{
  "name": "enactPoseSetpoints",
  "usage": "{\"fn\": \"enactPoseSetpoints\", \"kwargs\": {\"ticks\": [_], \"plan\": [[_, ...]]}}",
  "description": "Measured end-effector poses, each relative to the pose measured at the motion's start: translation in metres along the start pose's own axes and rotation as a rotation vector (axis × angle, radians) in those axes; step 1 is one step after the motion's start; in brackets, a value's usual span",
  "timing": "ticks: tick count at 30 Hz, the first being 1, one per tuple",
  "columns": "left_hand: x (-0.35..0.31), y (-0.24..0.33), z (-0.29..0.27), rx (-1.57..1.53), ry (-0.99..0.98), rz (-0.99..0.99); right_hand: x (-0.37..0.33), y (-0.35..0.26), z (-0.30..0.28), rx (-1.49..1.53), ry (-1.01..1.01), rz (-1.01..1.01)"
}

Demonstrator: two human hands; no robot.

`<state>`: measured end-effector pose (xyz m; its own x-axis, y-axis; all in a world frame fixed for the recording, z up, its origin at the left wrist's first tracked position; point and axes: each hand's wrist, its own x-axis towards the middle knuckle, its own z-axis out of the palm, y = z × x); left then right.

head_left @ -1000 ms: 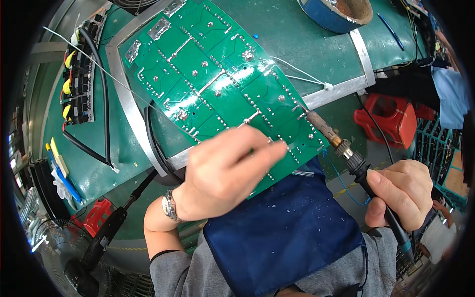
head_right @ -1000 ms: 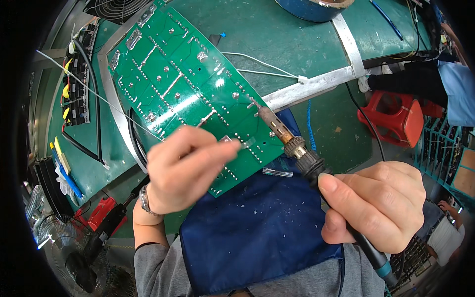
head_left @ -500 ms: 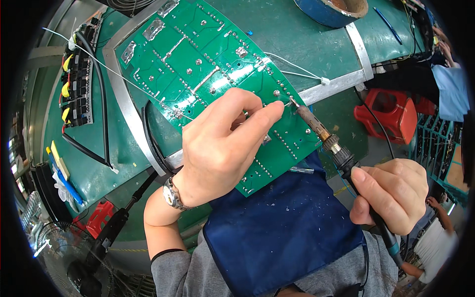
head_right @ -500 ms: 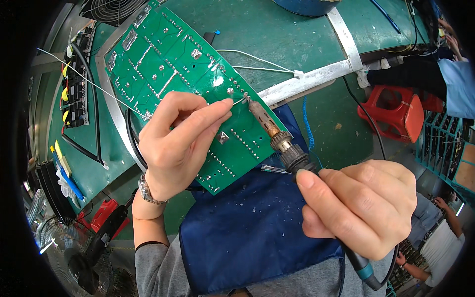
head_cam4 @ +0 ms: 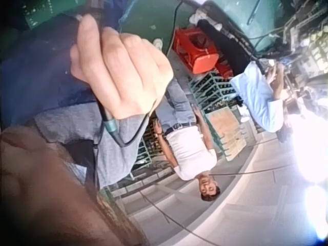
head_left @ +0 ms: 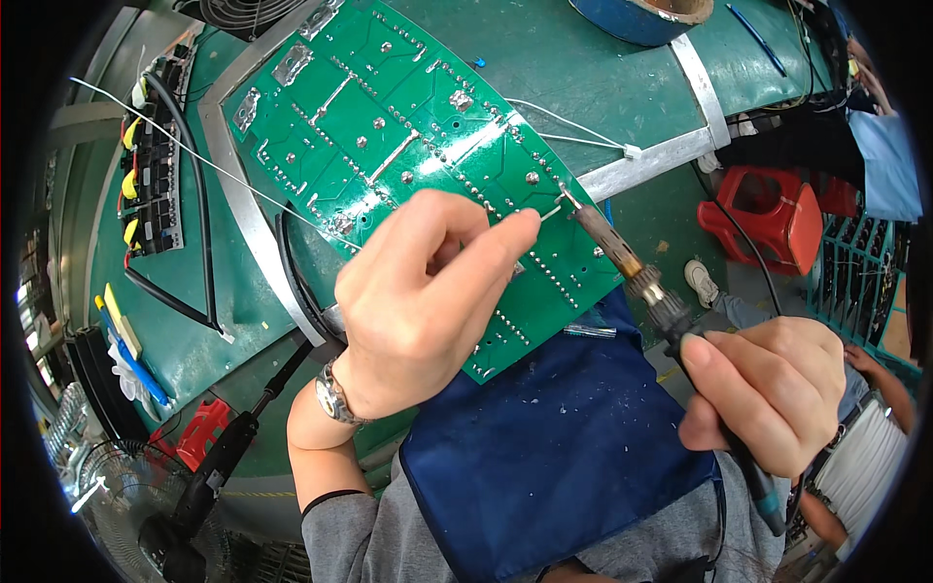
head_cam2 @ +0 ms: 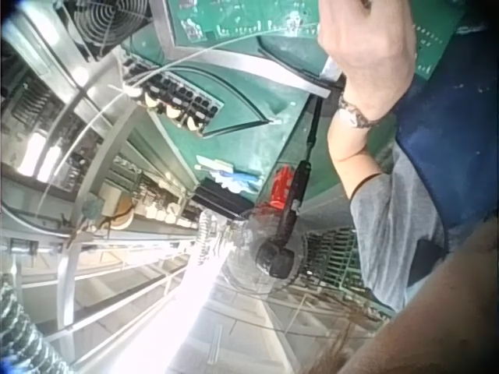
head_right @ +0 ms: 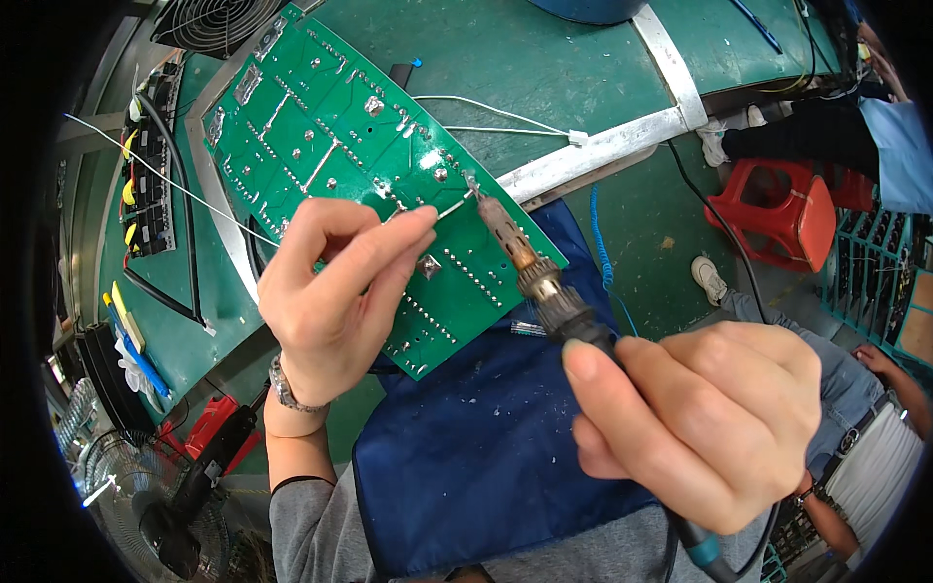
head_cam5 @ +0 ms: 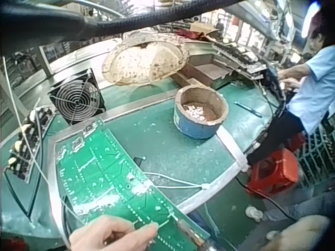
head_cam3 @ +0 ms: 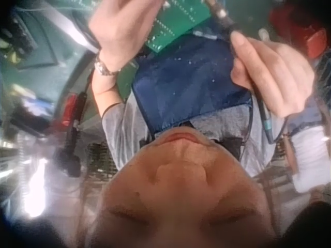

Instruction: The person solders components onto a printed circuit board using a soldering iron and solder wire.

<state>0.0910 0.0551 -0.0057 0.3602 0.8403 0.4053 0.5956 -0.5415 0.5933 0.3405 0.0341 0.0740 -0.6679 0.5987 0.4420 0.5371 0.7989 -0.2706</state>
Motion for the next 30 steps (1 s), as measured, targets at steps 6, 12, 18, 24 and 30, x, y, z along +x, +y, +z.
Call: {"fn": "enactPoseSetpoints", "kwargs": {"ticks": [6, 12, 18, 24, 30], "plan": [[-0.001, 0.006, 0.005, -0.077, -0.028, 0.027, -0.014, -0.001, -0.013, 0.058, -0.02, 0.023], [0.0, 0.006, 0.008, -0.049, -0.026, 0.035, -0.017, 0.002, -0.008, 0.08, 0.0, -0.003], [0.005, 0.004, 0.011, -0.049, -0.043, 0.072, -0.013, -0.002, -0.012, 0.022, -0.048, 0.0], [0.004, 0.004, 0.015, -0.056, -0.052, 0.079, -0.016, -0.001, -0.007, 0.005, -0.057, -0.06], [0.007, 0.005, 0.005, 0.054, -0.088, 0.113, -0.017, -0.001, -0.008, -0.029, -0.044, -0.059]]}}
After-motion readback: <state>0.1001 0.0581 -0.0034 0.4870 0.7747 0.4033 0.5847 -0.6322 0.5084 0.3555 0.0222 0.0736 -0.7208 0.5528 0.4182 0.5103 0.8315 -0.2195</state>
